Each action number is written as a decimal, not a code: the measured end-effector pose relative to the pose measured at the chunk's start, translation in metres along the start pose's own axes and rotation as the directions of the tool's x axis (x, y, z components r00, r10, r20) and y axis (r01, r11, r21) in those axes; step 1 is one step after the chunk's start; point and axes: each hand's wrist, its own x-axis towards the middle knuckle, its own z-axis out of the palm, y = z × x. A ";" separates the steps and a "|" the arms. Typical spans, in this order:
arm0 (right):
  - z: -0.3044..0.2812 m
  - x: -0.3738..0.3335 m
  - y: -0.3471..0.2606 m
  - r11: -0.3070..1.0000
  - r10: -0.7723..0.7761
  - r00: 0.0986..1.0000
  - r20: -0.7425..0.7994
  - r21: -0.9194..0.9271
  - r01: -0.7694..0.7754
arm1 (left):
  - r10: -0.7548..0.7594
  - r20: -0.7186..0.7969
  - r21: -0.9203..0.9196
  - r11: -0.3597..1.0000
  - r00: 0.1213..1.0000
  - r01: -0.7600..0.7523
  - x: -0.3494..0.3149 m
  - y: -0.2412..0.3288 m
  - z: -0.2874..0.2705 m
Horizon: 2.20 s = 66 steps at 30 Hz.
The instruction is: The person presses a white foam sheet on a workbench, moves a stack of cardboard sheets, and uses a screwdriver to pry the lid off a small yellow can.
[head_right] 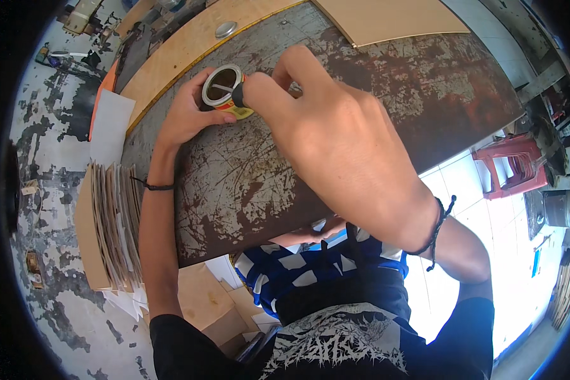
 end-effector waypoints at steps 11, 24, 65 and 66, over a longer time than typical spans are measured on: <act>-0.003 0.003 -0.005 0.974 0.077 0.996 0.045 -0.218 -0.066 | -0.006 0.008 -0.027 1.000 1.000 0.006 0.001 -0.002 0.000; -0.009 0.009 -0.002 0.967 -0.036 0.998 0.049 -0.249 0.047 | -0.012 0.005 -0.055 0.998 1.000 0.012 0.002 -0.003 0.000; 0.010 0.014 0.036 0.981 -0.154 0.984 -0.088 0.104 0.163 | -0.050 -0.019 -0.036 0.998 0.999 0.050 0.000 -0.007 -0.004; 0.012 0.014 0.038 0.980 -0.155 0.983 -0.099 0.112 0.166 | -0.047 -0.012 -0.024 0.999 0.999 0.047 -0.001 -0.006 -0.005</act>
